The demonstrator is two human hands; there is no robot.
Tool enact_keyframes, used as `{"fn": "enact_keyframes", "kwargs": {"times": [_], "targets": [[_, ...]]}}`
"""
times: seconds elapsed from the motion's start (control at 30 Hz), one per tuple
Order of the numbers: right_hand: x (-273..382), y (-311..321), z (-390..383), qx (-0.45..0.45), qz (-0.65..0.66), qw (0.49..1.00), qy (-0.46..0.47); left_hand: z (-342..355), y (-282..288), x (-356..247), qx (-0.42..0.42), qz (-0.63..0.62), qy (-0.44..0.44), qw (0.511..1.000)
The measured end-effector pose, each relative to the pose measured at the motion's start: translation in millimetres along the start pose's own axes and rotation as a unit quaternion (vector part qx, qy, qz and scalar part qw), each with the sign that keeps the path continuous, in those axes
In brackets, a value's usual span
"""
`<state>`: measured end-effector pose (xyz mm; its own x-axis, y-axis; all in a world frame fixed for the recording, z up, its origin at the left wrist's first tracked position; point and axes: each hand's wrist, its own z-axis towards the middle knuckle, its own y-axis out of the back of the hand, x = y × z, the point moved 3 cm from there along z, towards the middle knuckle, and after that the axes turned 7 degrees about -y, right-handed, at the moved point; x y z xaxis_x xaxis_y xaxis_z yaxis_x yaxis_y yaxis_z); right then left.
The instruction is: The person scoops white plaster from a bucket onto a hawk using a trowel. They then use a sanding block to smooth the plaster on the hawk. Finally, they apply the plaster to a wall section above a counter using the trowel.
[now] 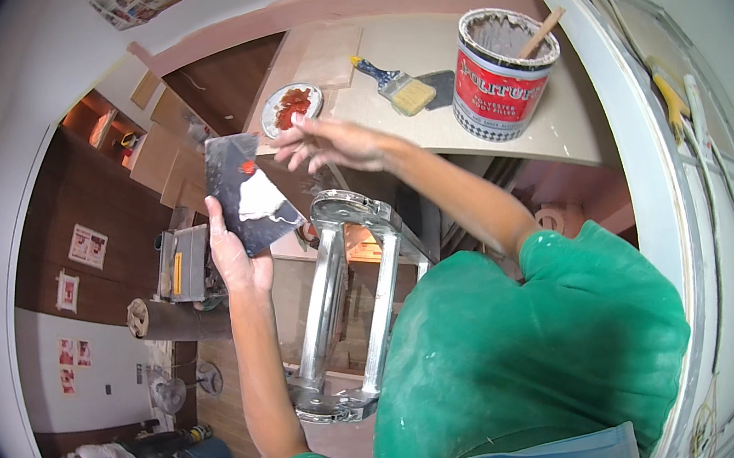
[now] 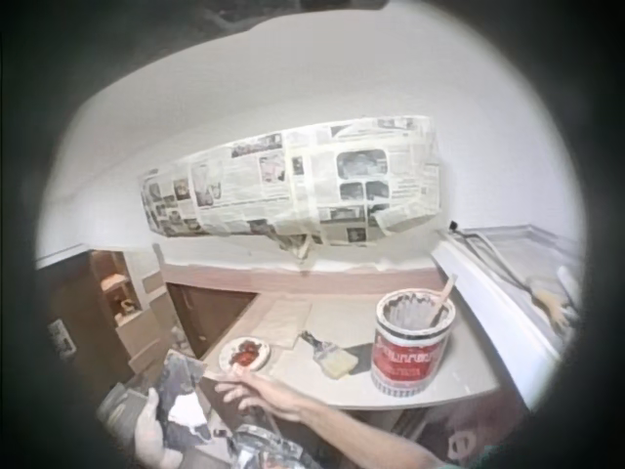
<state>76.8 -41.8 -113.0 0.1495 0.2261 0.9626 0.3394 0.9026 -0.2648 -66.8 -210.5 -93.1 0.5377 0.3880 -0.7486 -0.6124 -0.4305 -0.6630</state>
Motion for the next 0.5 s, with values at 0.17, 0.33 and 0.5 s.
{"fn": "enact_keyframes", "kwargs": {"times": [0.17, 0.33, 0.5], "targets": [[-18.3, -36.9, 9.4, -0.029, 0.093, 0.995, 0.002, -8.8, -10.1, 14.1, 0.019, 0.037, 0.043, 0.998], [-29.6, -22.6, 30.1, -0.106, 0.155, 0.982, 0.01, -6.3, -6.1, 19.1, 0.021, 0.036, 0.043, 0.998], [1.0, 19.4, 20.5, -0.101, 0.208, 0.973, 0.022, 4.3, 15.6, 7.9, -0.077, -0.012, -0.002, 0.997]]}}
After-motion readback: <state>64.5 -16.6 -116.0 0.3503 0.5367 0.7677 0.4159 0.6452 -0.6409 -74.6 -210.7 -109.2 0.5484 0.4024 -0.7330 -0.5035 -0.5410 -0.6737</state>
